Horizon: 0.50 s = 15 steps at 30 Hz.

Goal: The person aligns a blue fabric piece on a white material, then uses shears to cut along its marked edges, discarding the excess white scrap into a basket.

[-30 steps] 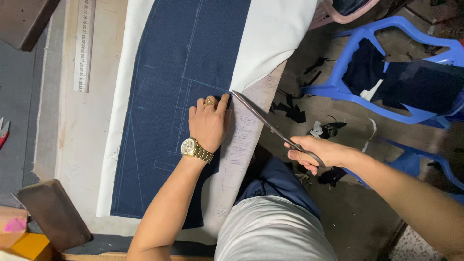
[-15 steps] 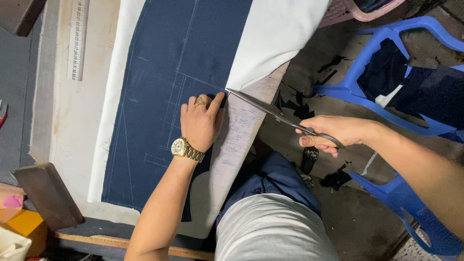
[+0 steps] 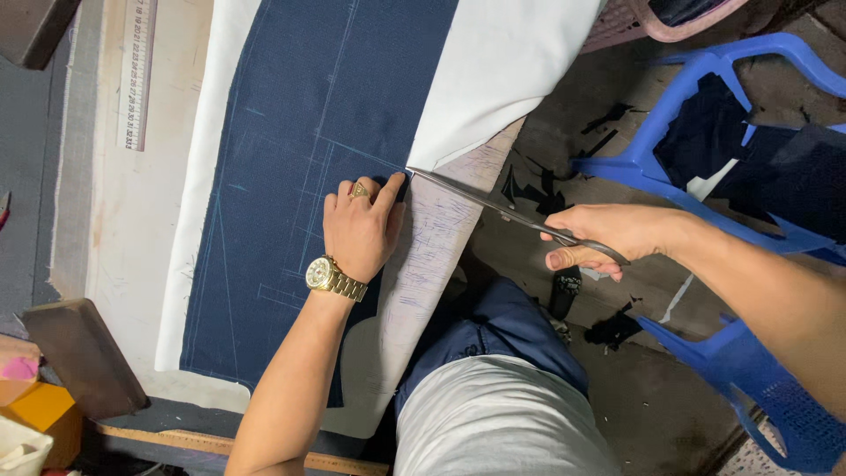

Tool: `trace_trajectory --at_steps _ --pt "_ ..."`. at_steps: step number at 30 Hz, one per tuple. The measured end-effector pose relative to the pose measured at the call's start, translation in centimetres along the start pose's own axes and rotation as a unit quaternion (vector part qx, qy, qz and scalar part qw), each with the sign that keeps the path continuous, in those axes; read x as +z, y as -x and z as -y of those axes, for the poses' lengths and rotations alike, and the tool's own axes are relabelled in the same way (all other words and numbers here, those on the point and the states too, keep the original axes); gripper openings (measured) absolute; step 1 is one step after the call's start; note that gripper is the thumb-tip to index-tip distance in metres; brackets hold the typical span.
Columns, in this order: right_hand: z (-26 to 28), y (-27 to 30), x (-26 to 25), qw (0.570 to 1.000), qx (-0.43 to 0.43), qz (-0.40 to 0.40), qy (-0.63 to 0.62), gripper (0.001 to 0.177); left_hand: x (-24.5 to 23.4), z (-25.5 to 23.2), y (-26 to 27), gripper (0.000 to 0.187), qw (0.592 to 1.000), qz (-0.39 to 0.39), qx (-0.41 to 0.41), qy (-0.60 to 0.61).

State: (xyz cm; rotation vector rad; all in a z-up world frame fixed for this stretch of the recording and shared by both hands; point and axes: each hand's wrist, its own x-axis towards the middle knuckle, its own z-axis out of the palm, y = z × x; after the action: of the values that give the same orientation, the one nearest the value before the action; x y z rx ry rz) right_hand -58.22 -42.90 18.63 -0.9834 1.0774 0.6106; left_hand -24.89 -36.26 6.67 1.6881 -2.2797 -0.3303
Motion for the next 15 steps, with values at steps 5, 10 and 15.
trace_trajectory --at_steps 5,10,15 --pt "-0.8 0.1 1.8 0.999 0.022 0.047 -0.005 0.060 -0.9 -0.7 0.0 0.053 1.000 0.013 -0.013 0.002" --pt "-1.6 -0.3 5.9 0.992 -0.026 0.088 -0.084 0.062 -1.0 -1.9 -0.4 0.078 0.997 0.049 -0.031 -0.042" --pt "-4.7 -2.0 12.6 0.949 -0.179 0.045 -0.255 0.067 2.2 -0.6 -0.1 0.034 0.991 -0.099 0.014 -0.092"
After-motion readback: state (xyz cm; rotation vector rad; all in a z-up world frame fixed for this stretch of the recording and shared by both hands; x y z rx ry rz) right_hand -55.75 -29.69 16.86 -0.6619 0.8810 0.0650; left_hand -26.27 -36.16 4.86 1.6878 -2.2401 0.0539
